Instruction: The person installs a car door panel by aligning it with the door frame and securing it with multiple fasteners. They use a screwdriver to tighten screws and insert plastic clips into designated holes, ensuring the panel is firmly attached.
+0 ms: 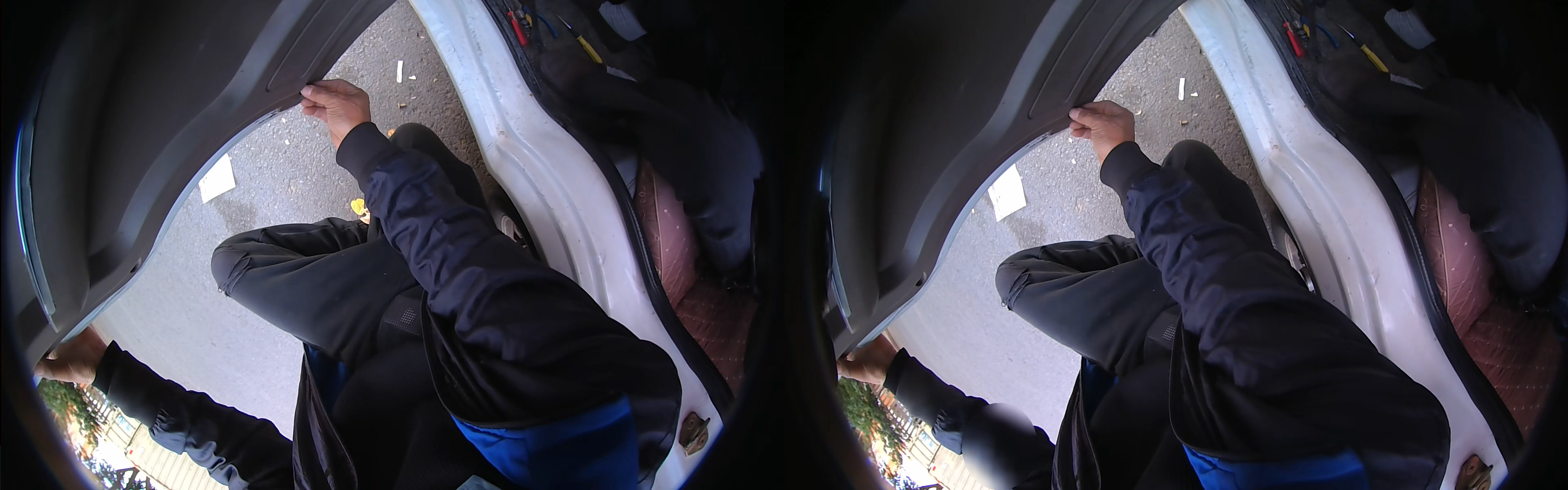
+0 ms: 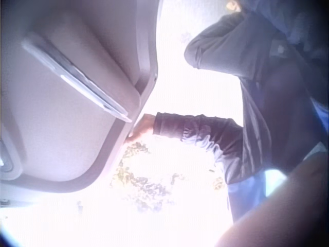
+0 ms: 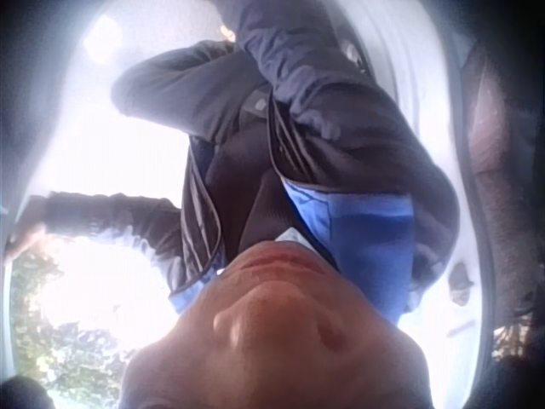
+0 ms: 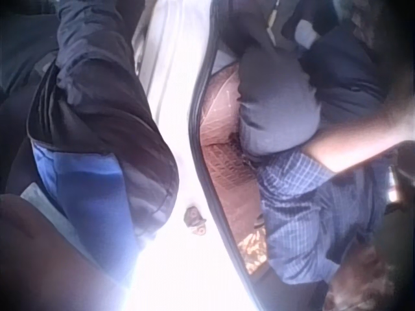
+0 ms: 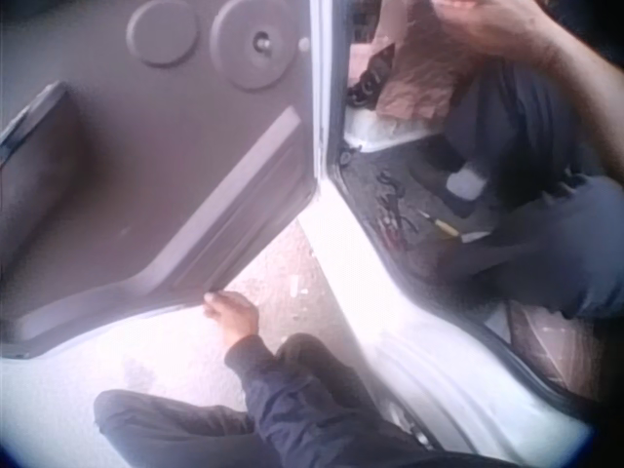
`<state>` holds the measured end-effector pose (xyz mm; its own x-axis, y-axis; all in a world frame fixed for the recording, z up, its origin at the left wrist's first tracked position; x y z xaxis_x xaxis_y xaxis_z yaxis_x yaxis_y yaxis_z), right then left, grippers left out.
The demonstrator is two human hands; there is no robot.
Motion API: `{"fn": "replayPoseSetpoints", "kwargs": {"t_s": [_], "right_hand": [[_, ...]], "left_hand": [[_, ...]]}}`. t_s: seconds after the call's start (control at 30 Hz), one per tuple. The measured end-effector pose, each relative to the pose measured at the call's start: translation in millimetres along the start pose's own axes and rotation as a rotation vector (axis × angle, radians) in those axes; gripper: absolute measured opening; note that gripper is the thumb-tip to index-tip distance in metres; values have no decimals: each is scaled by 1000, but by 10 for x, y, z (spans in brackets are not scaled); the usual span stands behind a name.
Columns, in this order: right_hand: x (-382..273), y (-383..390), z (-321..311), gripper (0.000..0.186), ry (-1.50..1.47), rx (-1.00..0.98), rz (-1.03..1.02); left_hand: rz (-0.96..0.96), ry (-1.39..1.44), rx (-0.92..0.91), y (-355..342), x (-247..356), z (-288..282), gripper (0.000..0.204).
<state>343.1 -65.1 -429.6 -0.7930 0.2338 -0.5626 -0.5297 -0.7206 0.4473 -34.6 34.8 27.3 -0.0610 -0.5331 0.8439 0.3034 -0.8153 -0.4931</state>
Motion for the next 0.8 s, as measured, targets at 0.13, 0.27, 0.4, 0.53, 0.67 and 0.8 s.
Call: {"fn": "replayPoseSetpoints", "kwargs": {"t_s": [0.13,0.27,0.4,0.53,0.67,0.8], "right_hand": [[-120,-21,44,7,191,-68,-162],[-120,-41,31,10,146,-62,-159],[-85,-30,-20,10,23,-72,-77],[-38,-33,-36,13,-19,-82,-22],[25,-68,-62,14,-42,-71,19],[53,-65,-75,13,-87,-103,33]], "left_hand": [[26,-60,-17,110,24,146,42],[76,-119,-13,226,66,239,43],[70,-143,11,255,63,235,42],[103,-134,-24,216,82,227,42],[88,-136,-39,166,65,190,43],[17,-58,-69,70,42,164,48]]}}
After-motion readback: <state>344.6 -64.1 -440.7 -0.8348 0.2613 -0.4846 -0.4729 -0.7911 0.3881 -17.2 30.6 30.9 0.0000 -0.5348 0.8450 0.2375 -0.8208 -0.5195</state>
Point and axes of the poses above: each hand's wrist, its own y-axis away from the middle knuckle, its own z-axis out of the palm, x = y × z, the point moved 7 cm from there along -y, towards the middle knuckle, and after that the axes turned 3 degrees about -z, right-handed, at the moved point
